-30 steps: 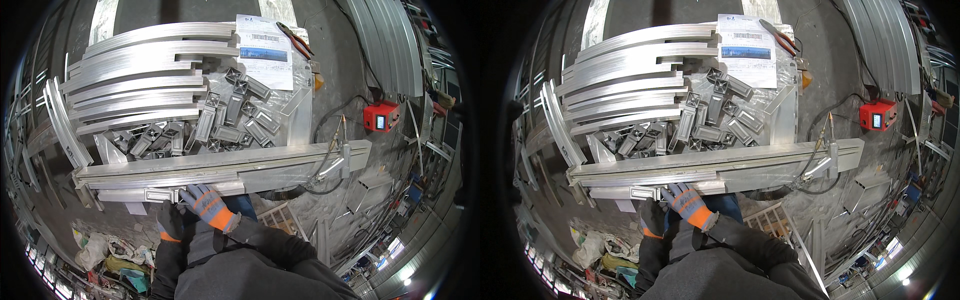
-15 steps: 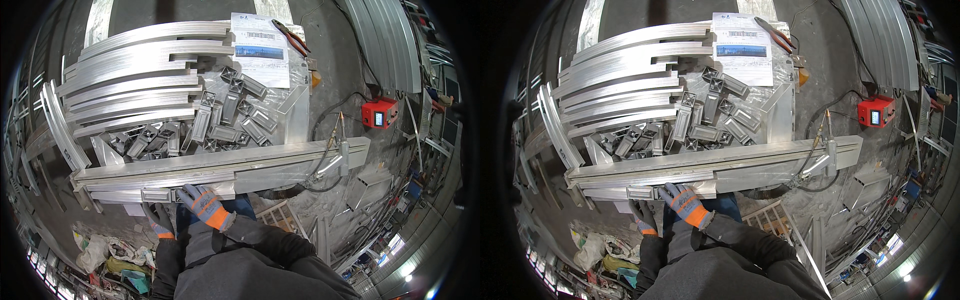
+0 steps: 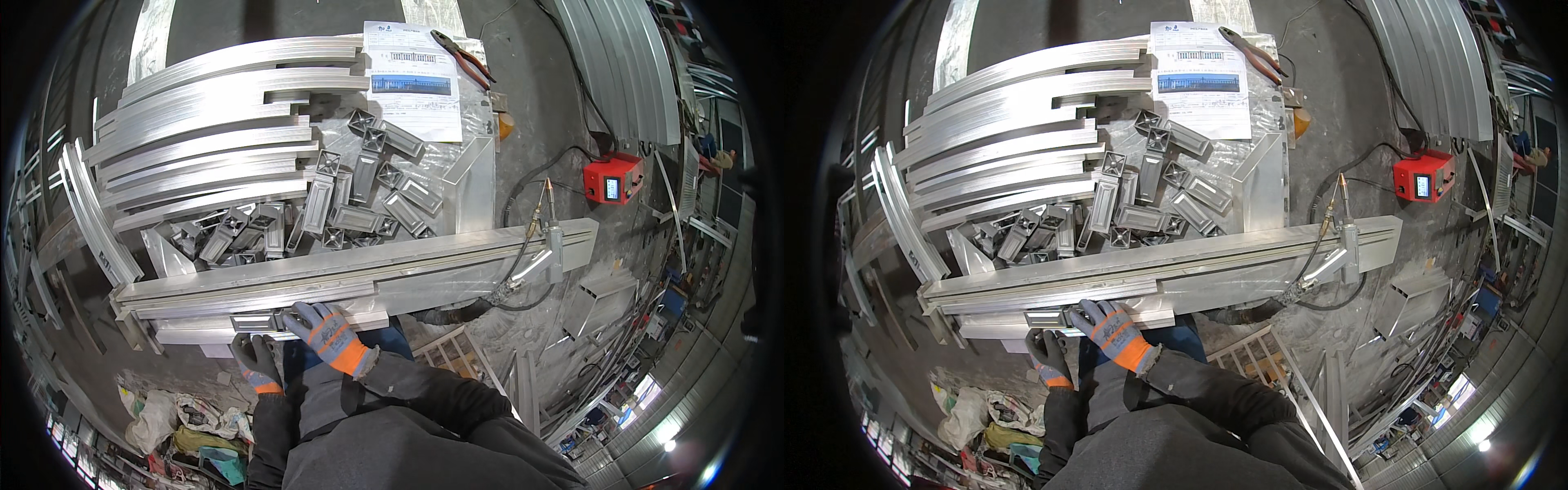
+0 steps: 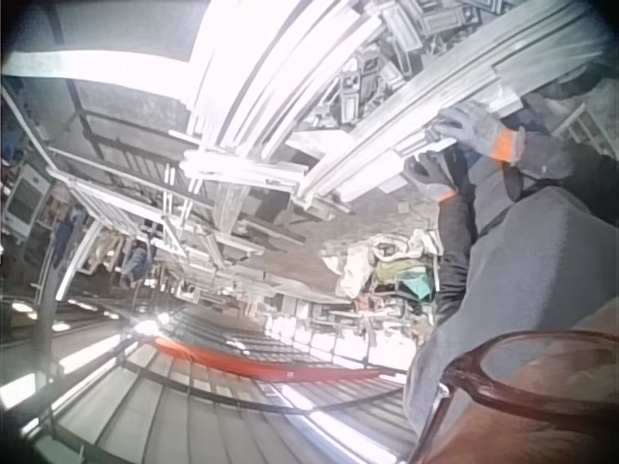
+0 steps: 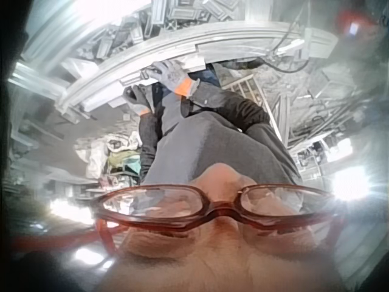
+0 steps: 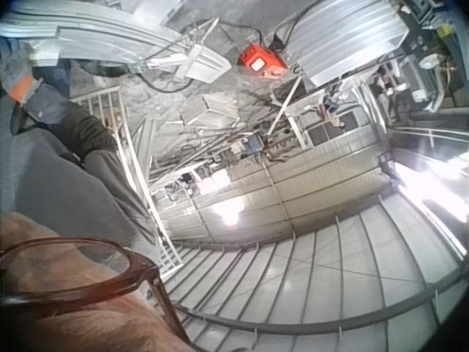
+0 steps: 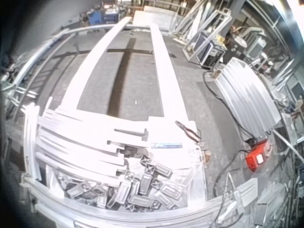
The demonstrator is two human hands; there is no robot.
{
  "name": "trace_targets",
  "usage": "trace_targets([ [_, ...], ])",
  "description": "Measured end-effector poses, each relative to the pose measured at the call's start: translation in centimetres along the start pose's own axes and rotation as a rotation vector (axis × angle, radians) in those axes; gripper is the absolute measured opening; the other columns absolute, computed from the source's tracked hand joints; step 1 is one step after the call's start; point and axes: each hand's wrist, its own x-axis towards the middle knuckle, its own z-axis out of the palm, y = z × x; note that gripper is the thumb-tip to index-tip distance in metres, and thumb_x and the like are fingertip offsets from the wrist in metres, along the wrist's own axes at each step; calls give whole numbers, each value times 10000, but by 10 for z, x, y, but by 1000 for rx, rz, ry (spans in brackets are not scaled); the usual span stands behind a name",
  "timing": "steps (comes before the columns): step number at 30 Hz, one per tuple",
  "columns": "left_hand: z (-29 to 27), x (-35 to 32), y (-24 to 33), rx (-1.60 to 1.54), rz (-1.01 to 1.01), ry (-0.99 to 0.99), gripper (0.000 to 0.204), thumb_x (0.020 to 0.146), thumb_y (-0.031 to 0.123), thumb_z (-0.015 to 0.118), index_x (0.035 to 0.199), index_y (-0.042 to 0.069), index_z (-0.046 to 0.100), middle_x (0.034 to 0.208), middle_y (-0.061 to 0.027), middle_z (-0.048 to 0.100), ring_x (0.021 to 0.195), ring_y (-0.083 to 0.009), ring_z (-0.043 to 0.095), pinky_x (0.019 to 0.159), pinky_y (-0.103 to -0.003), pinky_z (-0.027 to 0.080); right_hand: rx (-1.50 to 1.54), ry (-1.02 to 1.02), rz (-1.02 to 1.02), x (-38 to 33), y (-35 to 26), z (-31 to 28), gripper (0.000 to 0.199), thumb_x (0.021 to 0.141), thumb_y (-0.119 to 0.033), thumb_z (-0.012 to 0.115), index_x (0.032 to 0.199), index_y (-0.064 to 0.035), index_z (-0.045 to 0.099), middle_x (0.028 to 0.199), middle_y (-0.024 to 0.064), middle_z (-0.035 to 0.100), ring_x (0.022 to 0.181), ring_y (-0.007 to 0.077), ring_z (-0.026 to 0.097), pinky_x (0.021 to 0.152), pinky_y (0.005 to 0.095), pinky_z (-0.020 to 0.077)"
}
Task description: The person assembles aluminum extrusions into a frame on a workbench, then uses a welding torch to join the pieces. They repeatedly pick up and position metal sections, weld joints, and inspect the assembled frame.
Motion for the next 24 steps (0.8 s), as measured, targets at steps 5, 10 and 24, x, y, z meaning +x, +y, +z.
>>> trace_targets([
  [5, 2, -2, 8, -35, -14, -12, 278, 1062, 176, 619, 1312, 102, 522, 885, -62, 664, 688, -112, 583, 550, -263, 443, -15, 31, 1, -1, -1, 1, 572, 965, -153, 566, 1535, -162, 519, 1474, 167, 541, 1180, 315, 582, 986, 451, 489],
  [10, 4, -4, 15, 52, 19, 19, 350, 1040, 134, 626, 1361, 96, 491, 886, -71, 674, 685, -119, 587, 553, -275, 448, 59, -19, 49, -5, -5, 2, 534, 963, -157, 568, 1494, -118, 543, 1414, 173, 563, 1175, 327, 583, 989, 459, 490],
  [24, 16, -9, 45, 559, 308, 212, 643, 892, 124, 768, 1483, 102, 516, 1285, -158, 534, 990, -257, 613, 817, -372, 545, 214, 91, -97, 5, -5, 2, 452, 970, -189, 588, 1404, -65, 603, 1419, 155, 592, 1325, 344, 554, 1134, 490, 447],
])
